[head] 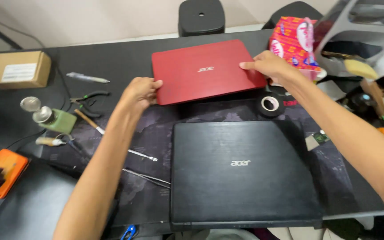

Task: The person unscrews the screws on the bottom cover of a black laptop using a screwdriver, repositions the laptop, and moves a red laptop aside on the workbench. They continue loosening screws around the laptop's rear panel and set the screwdriver down among other tools on the mat.

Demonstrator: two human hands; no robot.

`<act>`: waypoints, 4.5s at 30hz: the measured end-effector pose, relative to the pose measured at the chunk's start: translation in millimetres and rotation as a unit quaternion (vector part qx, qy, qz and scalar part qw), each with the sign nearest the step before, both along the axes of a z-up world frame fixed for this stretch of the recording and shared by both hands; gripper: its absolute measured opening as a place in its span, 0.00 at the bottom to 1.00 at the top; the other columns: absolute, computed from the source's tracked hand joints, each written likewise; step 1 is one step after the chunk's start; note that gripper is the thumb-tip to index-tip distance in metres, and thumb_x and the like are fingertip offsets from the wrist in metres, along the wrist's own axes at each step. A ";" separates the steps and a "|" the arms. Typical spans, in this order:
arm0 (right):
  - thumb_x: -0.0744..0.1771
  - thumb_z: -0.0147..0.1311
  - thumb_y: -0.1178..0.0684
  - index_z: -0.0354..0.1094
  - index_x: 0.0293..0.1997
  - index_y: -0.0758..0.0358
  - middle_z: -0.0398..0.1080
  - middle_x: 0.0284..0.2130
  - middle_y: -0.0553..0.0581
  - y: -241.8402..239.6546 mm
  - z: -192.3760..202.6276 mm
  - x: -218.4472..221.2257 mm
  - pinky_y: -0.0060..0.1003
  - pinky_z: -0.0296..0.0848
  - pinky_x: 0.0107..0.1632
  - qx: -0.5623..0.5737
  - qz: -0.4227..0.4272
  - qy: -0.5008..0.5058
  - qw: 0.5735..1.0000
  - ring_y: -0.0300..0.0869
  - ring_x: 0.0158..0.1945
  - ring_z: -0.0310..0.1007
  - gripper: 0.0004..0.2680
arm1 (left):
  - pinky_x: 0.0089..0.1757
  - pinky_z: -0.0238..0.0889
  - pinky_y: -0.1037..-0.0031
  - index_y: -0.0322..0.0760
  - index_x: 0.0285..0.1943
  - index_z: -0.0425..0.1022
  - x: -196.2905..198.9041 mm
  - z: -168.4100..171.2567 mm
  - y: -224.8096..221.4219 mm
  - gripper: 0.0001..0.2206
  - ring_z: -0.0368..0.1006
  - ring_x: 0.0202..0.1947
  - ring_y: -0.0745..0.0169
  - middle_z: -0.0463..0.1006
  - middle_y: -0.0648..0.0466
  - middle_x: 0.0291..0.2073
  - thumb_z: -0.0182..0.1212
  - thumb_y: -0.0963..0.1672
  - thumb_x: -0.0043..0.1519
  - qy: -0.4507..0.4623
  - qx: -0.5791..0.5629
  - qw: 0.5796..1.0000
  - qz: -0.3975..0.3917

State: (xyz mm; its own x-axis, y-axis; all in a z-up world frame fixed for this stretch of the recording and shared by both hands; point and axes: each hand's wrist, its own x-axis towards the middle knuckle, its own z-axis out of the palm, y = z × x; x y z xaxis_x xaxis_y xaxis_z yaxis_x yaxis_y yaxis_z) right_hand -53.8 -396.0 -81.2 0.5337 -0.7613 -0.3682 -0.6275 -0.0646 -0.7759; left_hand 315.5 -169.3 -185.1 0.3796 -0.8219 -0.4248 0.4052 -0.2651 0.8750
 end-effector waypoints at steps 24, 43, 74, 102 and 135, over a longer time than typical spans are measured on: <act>0.61 0.66 0.47 0.74 0.45 0.63 0.77 0.31 0.53 276.3 47.6 -228.5 0.32 0.71 0.34 -0.017 -0.084 0.026 0.996 0.35 0.27 0.68 0.15 | 0.34 0.65 0.78 0.29 0.57 0.73 -245.6 112.7 230.5 0.17 0.66 0.29 0.73 0.73 0.56 0.30 0.64 0.40 0.59 -0.236 0.092 0.958 -0.132; 0.60 0.65 0.48 0.71 0.50 0.64 0.76 0.34 0.52 270.3 33.4 -207.5 0.33 0.75 0.36 -0.060 -0.087 0.021 0.994 0.37 0.31 0.73 0.17 | 0.37 0.68 0.77 0.29 0.61 0.71 -232.2 106.6 236.9 0.21 0.70 0.32 0.71 0.76 0.55 0.33 0.65 0.41 0.58 -0.257 0.095 0.956 -0.105; 0.66 0.59 0.49 0.59 0.67 0.64 0.72 0.53 0.62 99.2 11.8 -20.5 0.36 0.75 0.45 -0.043 0.100 -0.059 0.992 0.41 0.45 0.76 0.23 | 0.39 0.72 0.71 0.19 0.61 0.70 -77.3 99.4 94.4 0.21 0.78 0.37 0.60 0.82 0.41 0.41 0.61 0.40 0.60 -0.262 0.008 0.965 0.013; 0.60 0.65 0.58 0.66 0.63 0.67 0.75 0.47 0.57 240.8 -22.5 -235.3 0.36 0.71 0.53 -0.088 -0.155 -0.019 0.984 0.40 0.48 0.74 0.24 | 0.40 0.64 0.75 0.33 0.69 0.69 -228.5 95.5 208.3 0.27 0.67 0.36 0.67 0.70 0.54 0.40 0.65 0.38 0.58 -0.098 0.073 0.991 0.058; 0.65 0.59 0.38 0.57 0.66 0.77 0.72 0.43 0.66 58.1 5.7 2.2 0.38 0.70 0.32 -0.100 -0.001 0.003 0.995 0.43 0.33 0.70 0.30 | 0.41 0.74 0.71 0.25 0.69 0.64 -3.6 71.8 53.4 0.26 0.79 0.39 0.60 0.82 0.42 0.41 0.65 0.37 0.60 -0.164 -0.020 0.974 0.155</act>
State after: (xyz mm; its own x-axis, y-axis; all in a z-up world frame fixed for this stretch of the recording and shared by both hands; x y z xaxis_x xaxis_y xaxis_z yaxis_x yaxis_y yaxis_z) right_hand -51.7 -338.0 -75.6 0.5304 -0.8205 -0.2132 -0.6324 -0.2155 -0.7441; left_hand 312.0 -115.9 -113.3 0.7224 -0.6593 -0.2085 0.1578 -0.1364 0.9780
